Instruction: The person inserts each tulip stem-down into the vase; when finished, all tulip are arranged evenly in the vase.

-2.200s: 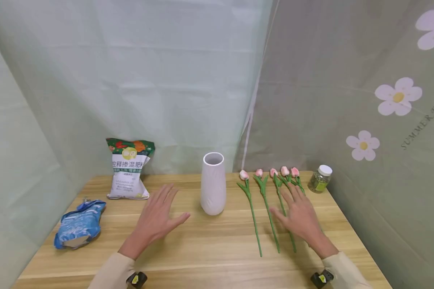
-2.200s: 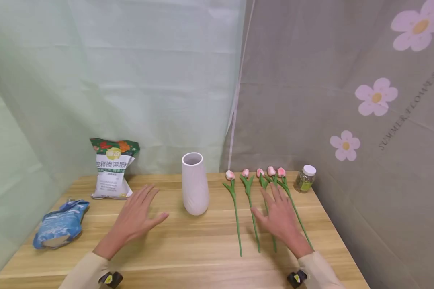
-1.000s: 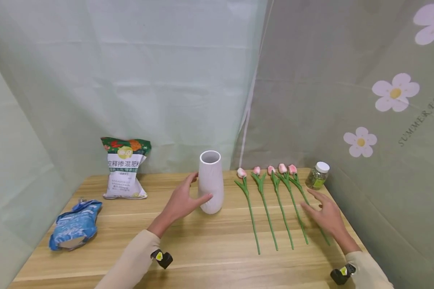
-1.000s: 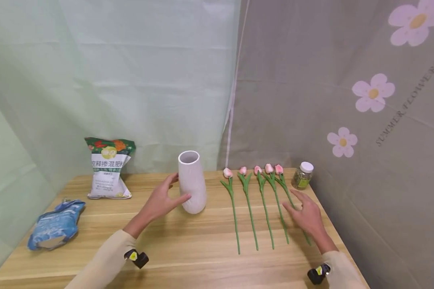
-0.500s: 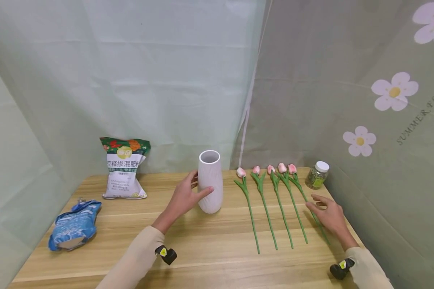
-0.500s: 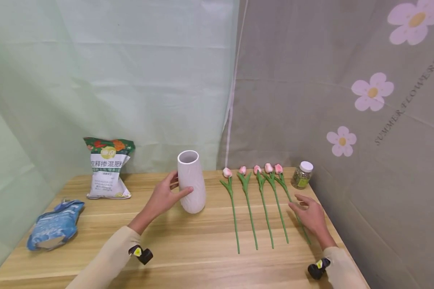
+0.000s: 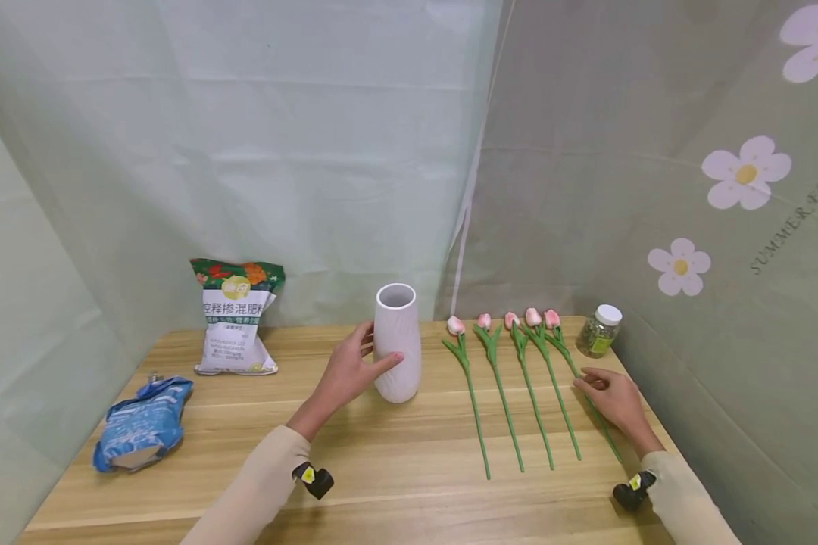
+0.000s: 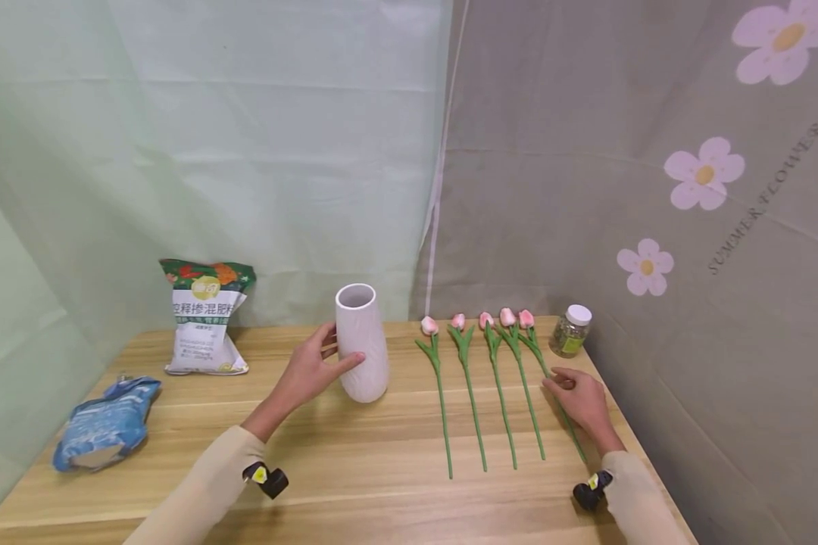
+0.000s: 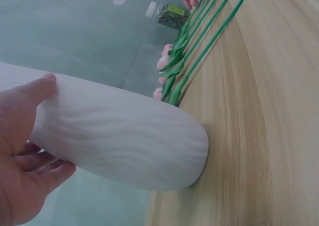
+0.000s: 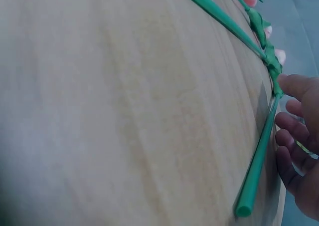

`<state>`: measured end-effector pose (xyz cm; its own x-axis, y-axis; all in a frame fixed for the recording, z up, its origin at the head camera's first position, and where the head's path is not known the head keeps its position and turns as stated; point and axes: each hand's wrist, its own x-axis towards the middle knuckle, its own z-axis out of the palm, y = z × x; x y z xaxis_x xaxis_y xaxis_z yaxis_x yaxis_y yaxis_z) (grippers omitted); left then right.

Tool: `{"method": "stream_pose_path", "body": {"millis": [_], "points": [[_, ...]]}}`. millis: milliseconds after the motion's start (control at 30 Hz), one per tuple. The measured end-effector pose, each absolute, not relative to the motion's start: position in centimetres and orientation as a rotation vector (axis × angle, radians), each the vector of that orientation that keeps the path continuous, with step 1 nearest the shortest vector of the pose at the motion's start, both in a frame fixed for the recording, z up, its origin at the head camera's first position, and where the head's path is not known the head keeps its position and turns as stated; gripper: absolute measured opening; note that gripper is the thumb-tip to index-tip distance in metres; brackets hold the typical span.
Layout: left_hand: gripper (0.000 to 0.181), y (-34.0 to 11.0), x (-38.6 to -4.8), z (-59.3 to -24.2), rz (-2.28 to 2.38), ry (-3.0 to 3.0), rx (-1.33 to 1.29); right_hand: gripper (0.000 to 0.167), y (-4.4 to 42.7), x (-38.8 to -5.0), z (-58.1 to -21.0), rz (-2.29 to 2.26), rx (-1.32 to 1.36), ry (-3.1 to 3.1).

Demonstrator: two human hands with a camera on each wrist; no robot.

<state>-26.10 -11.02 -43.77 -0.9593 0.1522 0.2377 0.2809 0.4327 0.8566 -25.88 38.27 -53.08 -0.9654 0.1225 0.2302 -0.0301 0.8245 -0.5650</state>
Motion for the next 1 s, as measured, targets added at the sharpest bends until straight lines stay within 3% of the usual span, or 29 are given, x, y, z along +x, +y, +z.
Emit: {"method": "stream_pose_path", "body": {"millis": [600, 1000], "points": [[0.083, -11.0, -26.2, -43.9, -1.540, -2.543, -0.420, 0.043, 38.2, -26.7, -53.3, 0.845, -0.092, -2.797], [0.084, -11.1, -26.2, -43.9, -1.536, -2.556, -0.424, 0.032, 37.8, -27.1, -53.1, 0.820, -0.187, -2.793]]}}
